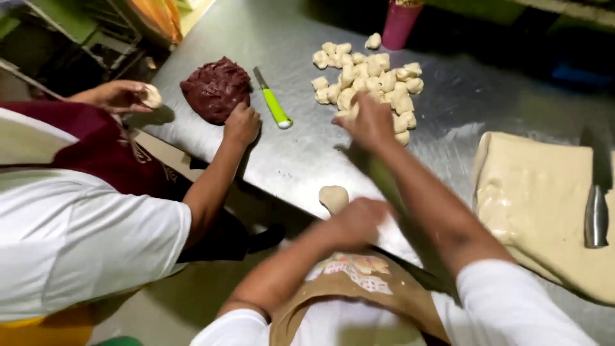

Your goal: A baker cuts small portions of dough from a large slab and rolls them into uniform balls on a metal workbench.

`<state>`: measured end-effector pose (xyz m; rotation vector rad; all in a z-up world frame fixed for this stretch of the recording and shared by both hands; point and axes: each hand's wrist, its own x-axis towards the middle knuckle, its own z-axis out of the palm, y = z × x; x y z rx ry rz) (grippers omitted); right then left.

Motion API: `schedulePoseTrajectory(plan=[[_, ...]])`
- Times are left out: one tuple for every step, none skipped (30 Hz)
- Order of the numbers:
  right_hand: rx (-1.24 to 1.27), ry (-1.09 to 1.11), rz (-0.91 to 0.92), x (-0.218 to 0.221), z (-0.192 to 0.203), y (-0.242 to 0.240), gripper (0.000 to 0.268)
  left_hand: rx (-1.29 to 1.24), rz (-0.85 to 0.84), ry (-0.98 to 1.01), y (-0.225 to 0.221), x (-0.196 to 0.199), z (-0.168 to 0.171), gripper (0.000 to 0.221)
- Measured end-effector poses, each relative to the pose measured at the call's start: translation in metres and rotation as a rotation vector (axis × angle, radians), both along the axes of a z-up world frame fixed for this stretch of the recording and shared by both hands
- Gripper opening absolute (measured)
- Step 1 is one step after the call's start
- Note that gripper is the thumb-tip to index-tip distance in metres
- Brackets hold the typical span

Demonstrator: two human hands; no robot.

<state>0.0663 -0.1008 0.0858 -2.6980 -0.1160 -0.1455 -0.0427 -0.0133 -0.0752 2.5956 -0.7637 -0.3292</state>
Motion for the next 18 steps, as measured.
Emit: schedulePoseTrajectory(plan=[[0.154, -0.028, 0.162, 0.026, -0.006, -0.016, 0.069, -0.354, -0.02, -0.026, -0.015, -0.021, 0.054, 0.021], [0.308, -0.057, 0.324, 0.054, -0.012, -0.033, 0.101, -0.708, -0.042, -0.057, -0.027, -0.046, 0.11, 0.019], [0.315, -0.077, 0.341, 0.044, -0.015, -0.034, 0.101, -0.697, -0.036, -0.081, -0.017, -0.018, 0.084, 0.019], [0.503, -0.164, 0.442, 0.034, -0.019, -0.037, 0.095, -0.946, 0.137, 0.074, -0.006, 0.011, 0.057, 0.019], [0.688, -0.219, 0.532, 0.011, -0.032, -0.045, 0.089, -1.199, 0.327, 0.262, 0.0, 0.025, 0.025, 0.023], [0.692, -0.205, 0.54, -0.004, -0.048, -0.044, 0.089, -1.2, 0.344, 0.264, 0.001, 0.03, 0.029, 0.023], [0.599, -0.348, 0.71, -0.018, -0.06, -0.036, 0.078, -1.452, 0.537, 0.369, 0.009, 0.035, 0.037, 0.042], [0.503, -0.494, 0.875, -0.033, -0.071, -0.028, 0.076, -1.703, 0.736, 0.469, 0.019, 0.04, 0.046, 0.069], [0.512, -0.493, 0.885, -0.015, -0.076, -0.031, 0.076, -1.701, 0.746, 0.457, 0.011, 0.043, 0.047, 0.069], [0.507, -0.712, 0.856, 0.002, -0.081, -0.032, 0.041, -1.737, 0.921, 0.486, 0.005, 0.046, 0.048, 0.064], [0.51, -0.918, 0.829, 0.011, -0.088, -0.028, 0.013, -1.77, 1.118, 0.507, 0.002, 0.039, 0.047, 0.06], [0.532, -0.905, 0.847, 0.013, -0.079, -0.026, 0.013, -1.772, 1.147, 0.488, 0.002, 0.028, 0.043, 0.06], [0.627, -0.761, 0.751, 0.017, -0.069, -0.024, 0.024, -1.427, 0.994, 0.422, 0.004, 0.023, 0.04, 0.055], [0.716, -0.615, 0.652, 0.021, -0.058, -0.021, 0.035, -1.085, 0.835, 0.36, 0.007, 0.016, 0.037, 0.052], [0.717, -0.611, 0.651, 0.004, -0.055, -0.022, 0.035, -1.083, 0.838, 0.363, 0.012, 0.015, 0.045, 0.052], [0.843, -0.325, 0.695, -0.014, -0.051, -0.021, 0.018, -1.072, 0.91, 0.311, 0.019, 0.011, 0.053, 0.053], [0.948, -0.029, 0.733, -0.033, -0.048, -0.02, 0.035, -1.067, 0.983, 0.259, 0.026, 0.007, 0.059, 0.055], [0.942, -0.021, 0.733, -0.04, -0.049, -0.018, 0.035, -1.073, 0.987, 0.265, 0.037, 0.009, 0.063, 0.055]])
